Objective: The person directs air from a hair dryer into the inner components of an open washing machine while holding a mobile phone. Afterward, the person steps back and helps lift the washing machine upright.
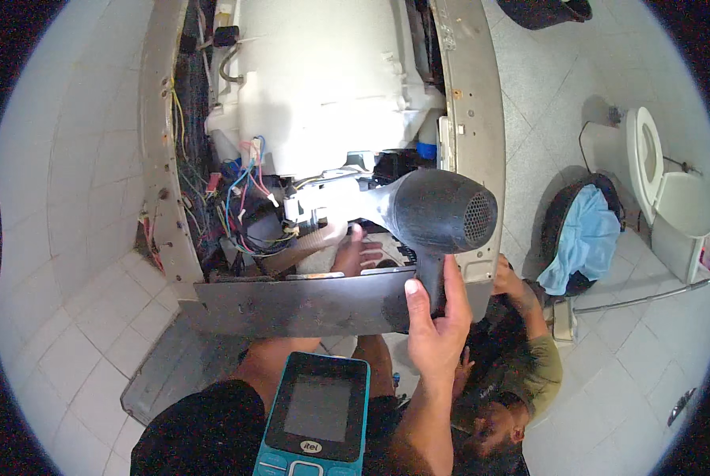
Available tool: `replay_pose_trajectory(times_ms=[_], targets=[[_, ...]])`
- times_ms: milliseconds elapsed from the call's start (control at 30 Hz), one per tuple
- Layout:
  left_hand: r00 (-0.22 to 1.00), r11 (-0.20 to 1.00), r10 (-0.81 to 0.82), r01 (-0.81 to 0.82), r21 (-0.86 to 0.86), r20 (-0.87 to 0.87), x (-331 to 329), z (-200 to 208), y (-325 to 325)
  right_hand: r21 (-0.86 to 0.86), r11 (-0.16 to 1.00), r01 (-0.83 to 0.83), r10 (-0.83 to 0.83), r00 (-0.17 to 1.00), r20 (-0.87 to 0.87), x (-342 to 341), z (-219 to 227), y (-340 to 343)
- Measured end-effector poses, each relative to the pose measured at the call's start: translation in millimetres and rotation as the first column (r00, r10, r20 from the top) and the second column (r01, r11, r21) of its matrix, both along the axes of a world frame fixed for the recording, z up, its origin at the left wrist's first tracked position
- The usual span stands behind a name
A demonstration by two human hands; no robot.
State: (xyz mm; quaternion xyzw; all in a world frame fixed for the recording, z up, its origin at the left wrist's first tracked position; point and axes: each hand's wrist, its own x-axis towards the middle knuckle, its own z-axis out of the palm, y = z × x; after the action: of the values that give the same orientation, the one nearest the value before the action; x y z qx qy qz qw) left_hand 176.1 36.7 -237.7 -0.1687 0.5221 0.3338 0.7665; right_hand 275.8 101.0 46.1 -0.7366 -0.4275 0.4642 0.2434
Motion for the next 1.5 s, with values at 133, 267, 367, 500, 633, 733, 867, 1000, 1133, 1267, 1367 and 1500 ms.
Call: replay_pose_trajectory(times_ms=[133,267,367,500,633,733,867,1000,1133,1267,1367,1500], targets=[[0.971,0.824,0.236,-0.177,0.538,-0.043,-42.0,-39.5,-24.7,0.042,0.996,-0.085,0.085,0.996,0.013,-12.4,4.8,3.3],[0.991,0.982,0.093,-0.107,0.155,0.092,-34.8,-28.1,2.3,0.046,0.998,-0.050,0.048,0.998,0.036,-6.0,-0.9,0.9],[0.998,1.000,-0.005,0.007,-0.027,0.069,-8.8,-7.2,10.4,0.024,0.999,-0.030,0.029,0.999,0.040,-7.0,1.2,1.5],[0.997,0.997,-0.082,0.082,0.014,-0.004,-9.6,-29.5,-4.2,0.046,0.998,-0.043,0.044,0.999,-0.010,-18.1,6.5,4.7],[0.933,0.927,0.357,-0.349,0.139,-0.038,-24.4,-26.5,-1.8,0.084,0.991,-0.106,0.101,0.993,0.066,-10.0,2.1,3.4],[0.887,0.917,0.378,-0.398,-0.023,-0.265,-12.7,-1.0,11.6,0.071,0.993,-0.095,0.090,0.993,0.079,-6.5,1.6,3.1],[0.935,0.947,0.321,-0.314,0.070,-0.149,-23.2,-29.8,3.1,0.120,0.986,-0.117,0.109,0.992,0.068,-17.7,6.8,6.5],[0.986,1.000,0.015,-0.012,0.021,-0.166,-5.9,-16.6,4.5,0.080,0.989,-0.128,0.123,0.990,0.065,-15.0,1.2,2.7],[0.952,1.000,0.002,-0.009,-0.020,-0.307,0.5,-1.1,8.1,0.084,0.993,-0.081,0.077,0.996,0.046,-10.1,-0.7,0.7],[0.923,0.973,0.223,-0.229,0.019,-0.314,-14.7,-18.5,1.4,0.086,0.994,-0.067,0.064,0.997,0.037,-14.5,2.1,3.1],[0.913,0.951,0.308,-0.298,0.078,-0.267,-11.5,-22.9,-2.5,0.104,0.993,-0.063,0.058,0.997,0.051,-11.4,-0.5,2.2],[0.953,0.959,0.273,-0.260,0.110,-0.131,-23.2,-39.3,-4.5,0.102,0.993,-0.052,0.047,0.998,0.051,-11.9,-2.1,0.0]])
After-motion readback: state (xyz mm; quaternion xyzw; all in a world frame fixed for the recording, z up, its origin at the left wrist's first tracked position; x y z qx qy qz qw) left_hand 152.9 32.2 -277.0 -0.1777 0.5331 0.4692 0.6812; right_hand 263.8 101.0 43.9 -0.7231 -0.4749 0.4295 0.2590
